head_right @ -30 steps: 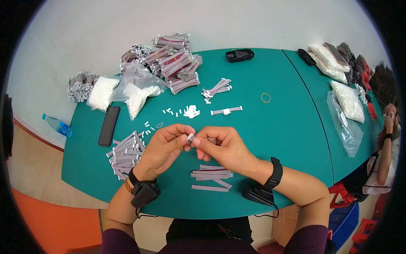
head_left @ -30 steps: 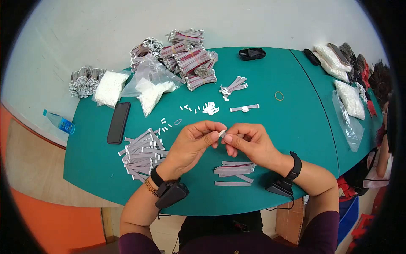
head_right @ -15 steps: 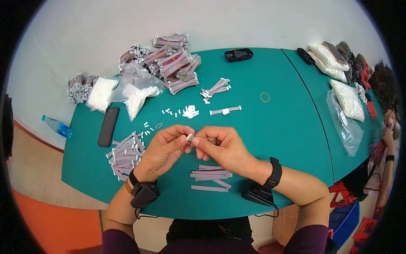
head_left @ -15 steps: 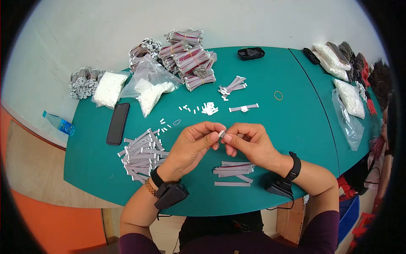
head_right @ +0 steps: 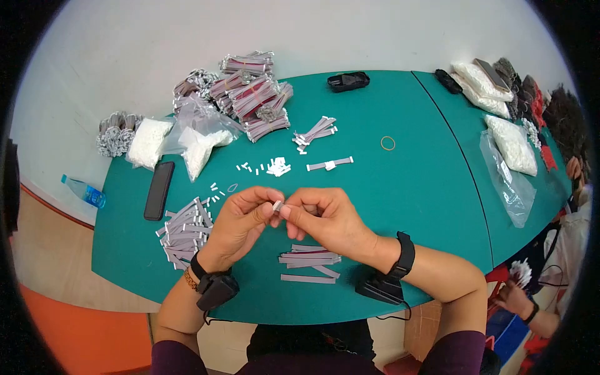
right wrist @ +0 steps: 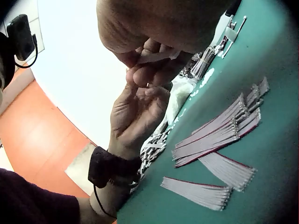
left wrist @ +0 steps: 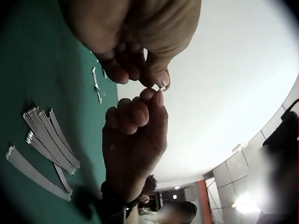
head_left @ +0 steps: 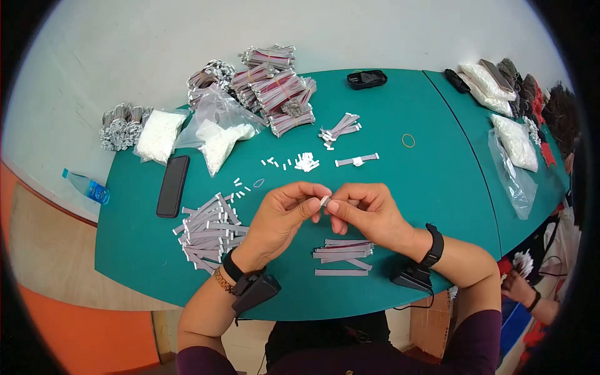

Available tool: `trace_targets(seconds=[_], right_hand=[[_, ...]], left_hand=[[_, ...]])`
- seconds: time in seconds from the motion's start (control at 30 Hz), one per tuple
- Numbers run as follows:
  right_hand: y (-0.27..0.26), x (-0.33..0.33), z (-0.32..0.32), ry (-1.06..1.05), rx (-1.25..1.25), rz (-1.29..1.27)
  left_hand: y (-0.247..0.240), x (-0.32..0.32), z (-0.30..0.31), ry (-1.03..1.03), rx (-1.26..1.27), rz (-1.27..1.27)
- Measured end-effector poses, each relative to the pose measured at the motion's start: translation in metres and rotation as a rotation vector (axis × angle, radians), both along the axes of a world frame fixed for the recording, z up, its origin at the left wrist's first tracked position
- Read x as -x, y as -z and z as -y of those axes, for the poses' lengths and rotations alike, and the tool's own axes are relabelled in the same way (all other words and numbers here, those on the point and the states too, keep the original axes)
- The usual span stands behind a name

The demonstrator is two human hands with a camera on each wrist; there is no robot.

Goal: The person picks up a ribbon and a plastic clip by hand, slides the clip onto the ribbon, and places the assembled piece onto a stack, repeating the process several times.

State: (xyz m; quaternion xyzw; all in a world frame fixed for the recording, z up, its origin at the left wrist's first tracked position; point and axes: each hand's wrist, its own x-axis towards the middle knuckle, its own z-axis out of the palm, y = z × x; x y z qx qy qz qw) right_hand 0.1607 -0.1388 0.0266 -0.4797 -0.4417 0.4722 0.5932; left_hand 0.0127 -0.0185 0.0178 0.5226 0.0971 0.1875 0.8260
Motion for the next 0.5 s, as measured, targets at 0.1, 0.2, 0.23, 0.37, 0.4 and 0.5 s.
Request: trace_targets(seconds=[0.1, 0.2, 0.23, 0.37, 0.4, 0.5], right_hand=[[-0.0017, -0.0003, 0.0001, -0.003, 0.021, -0.011], [-0.0041, -0.001, 0.0009, -0.005, 0.049, -0.005], [-0.005, -0.0016, 0.0008, -0.006, 0.055, -0.003], [-0.0067, -0.0019, 0.0012, -0.014, 0.074, -0.002], [-0.0069, -0.0017, 0.0013, -0.015, 0.078, -0.002], [-0.0076, -0.0017, 0.0016, -0.019, 0.085, 0.0]], left_hand=[[-0.0015, -0.0005, 0.0, -0.046, -0.102, -0.013], [-0.0057, 0.0001, -0.0002, -0.109, -0.32, -0.045], [-0.0068, -0.0003, 0.0, -0.115, -0.35, -0.024], [-0.0069, -0.0006, 0.0, -0.131, -0.454, 0.017], [-0.0066, -0.0002, -0.0003, -0.133, -0.475, 0.015], [-0.0064, 0.0005, -0.0008, -0.133, -0.513, 0.02]])
